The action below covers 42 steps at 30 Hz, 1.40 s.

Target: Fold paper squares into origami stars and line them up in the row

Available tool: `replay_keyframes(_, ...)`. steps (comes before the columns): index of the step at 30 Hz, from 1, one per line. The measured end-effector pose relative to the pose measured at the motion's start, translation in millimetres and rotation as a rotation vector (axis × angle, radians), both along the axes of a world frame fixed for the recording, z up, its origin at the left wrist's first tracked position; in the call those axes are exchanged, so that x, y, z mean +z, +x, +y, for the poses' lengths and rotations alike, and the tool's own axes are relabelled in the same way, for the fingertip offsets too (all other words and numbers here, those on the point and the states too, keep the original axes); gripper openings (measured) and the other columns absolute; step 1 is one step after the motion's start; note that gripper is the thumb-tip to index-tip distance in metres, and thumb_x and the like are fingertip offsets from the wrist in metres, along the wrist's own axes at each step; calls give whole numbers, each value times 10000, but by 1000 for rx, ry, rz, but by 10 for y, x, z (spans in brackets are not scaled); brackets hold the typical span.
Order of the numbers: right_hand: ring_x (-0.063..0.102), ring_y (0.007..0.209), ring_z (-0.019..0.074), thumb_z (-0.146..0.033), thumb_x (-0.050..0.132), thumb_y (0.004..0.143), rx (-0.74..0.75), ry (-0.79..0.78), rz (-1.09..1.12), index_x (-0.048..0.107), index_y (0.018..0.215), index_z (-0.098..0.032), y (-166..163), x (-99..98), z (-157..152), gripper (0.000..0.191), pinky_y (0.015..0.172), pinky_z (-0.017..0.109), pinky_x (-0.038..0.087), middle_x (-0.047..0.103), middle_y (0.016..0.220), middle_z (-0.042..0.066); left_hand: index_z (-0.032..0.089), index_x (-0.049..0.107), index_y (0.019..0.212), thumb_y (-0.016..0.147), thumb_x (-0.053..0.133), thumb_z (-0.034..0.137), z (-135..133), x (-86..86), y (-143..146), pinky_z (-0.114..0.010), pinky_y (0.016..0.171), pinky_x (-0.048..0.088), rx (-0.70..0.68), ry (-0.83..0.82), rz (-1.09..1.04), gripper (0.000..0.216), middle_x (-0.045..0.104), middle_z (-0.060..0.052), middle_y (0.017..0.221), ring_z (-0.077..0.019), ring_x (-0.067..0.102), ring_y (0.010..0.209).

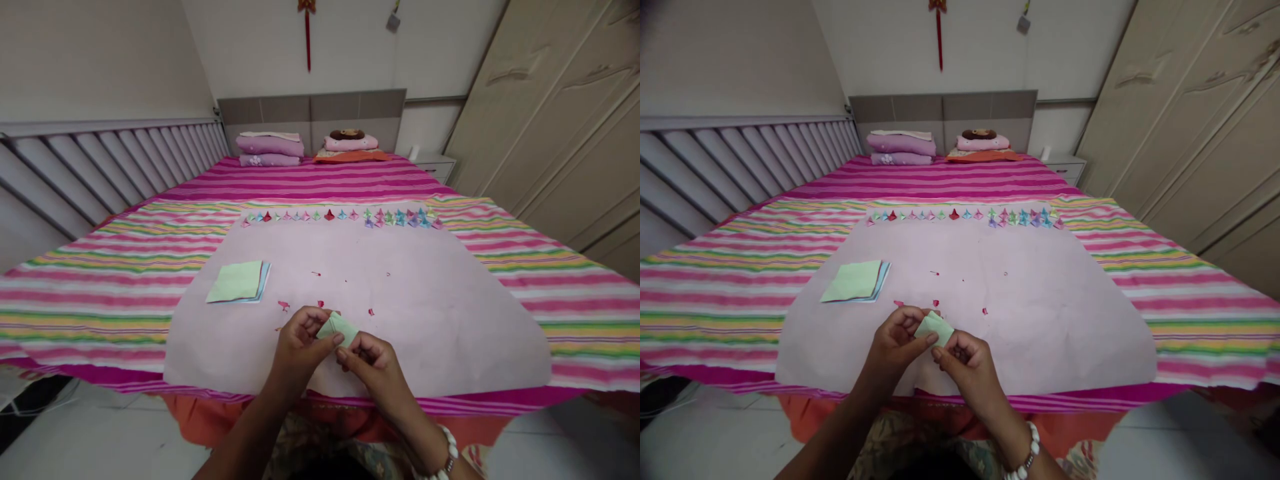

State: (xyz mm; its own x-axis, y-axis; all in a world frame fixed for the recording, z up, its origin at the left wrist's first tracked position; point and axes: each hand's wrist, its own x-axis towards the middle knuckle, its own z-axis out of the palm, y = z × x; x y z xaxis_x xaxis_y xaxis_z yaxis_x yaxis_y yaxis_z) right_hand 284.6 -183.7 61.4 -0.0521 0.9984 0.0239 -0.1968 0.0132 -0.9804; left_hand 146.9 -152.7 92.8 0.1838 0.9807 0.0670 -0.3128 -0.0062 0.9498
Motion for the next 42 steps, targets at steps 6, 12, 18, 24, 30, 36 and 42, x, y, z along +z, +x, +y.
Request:
replay_keyframes(6, 424, 506, 92, -380, 727, 708, 16, -16, 8, 554, 598, -168, -20, 11, -13, 296, 496, 211, 314, 533, 537, -31, 136, 647, 751, 662, 750, 209, -9, -48, -25, -213, 581, 472, -61, -51, 113, 154, 655, 8, 645, -107, 582, 603)
replay_keyframes(12, 423, 509, 95, -396, 718, 716, 36, -20, 0, 547, 597, -171, -32, 19, -20, 307, 498, 215, 320, 528, 536, -33, 148, 651, 775, 617, 779, 202, -11, -32, -14, -201, 554, 456, -43, -105, 124, 210, 664, 20, 663, -94, 563, 577)
replay_keyframes(18, 421, 489, 90, -418, 730, 701, 44, -41, -21, 540, 592, -171, -49, 8, -31, 329, 484, 217, 315, 543, 526, -29, 151, 658, 720, 686, 734, 285, 15, -61, -7, -193, 538, 426, 33, -127, 140, 158, 657, 22, 605, -88, 542, 549)
replay_keyframes(24, 474, 502, 94, -411, 764, 678, 62, -76, 40, 571, 636, -167, -8, -44, -18, 314, 496, 216, 359, 580, 544, -19, 155, 668, 708, 723, 694, 302, 4, -50, -52, -204, 549, 441, 45, -40, 255, 150, 669, 9, 612, -111, 563, 575)
replay_keyframes(30, 578, 655, 130, -324, 798, 666, -79, 35, 129, 660, 920, -199, 113, 2, 13, 315, 630, 256, 475, 644, 734, 3, 167, 682, 759, 750, 676, 319, -34, -22, -58, -232, 578, 479, 4, -22, 283, 153, 701, -14, 666, -147, 623, 622)
replay_keyframes(36, 562, 524, 119, -326, 805, 646, -50, -7, 75, 671, 840, -190, 136, 29, 45, 273, 525, 243, 459, 611, 593, -24, 175, 718, 834, 774, 659, 295, -58, -6, -46, -239, 619, 487, -116, 28, 304, 146, 715, -25, 733, -153, 630, 666)
replay_keyframes(42, 553, 482, 108, -297, 779, 685, -97, -9, 102, 669, 832, -183, 151, 0, 62, 217, 511, 224, 419, 597, 517, -39, 184, 691, 1051, 734, 699, 251, -81, -69, -151, -240, 645, 511, -240, -110, 236, 324, 741, -52, 873, -162, 658, 764)
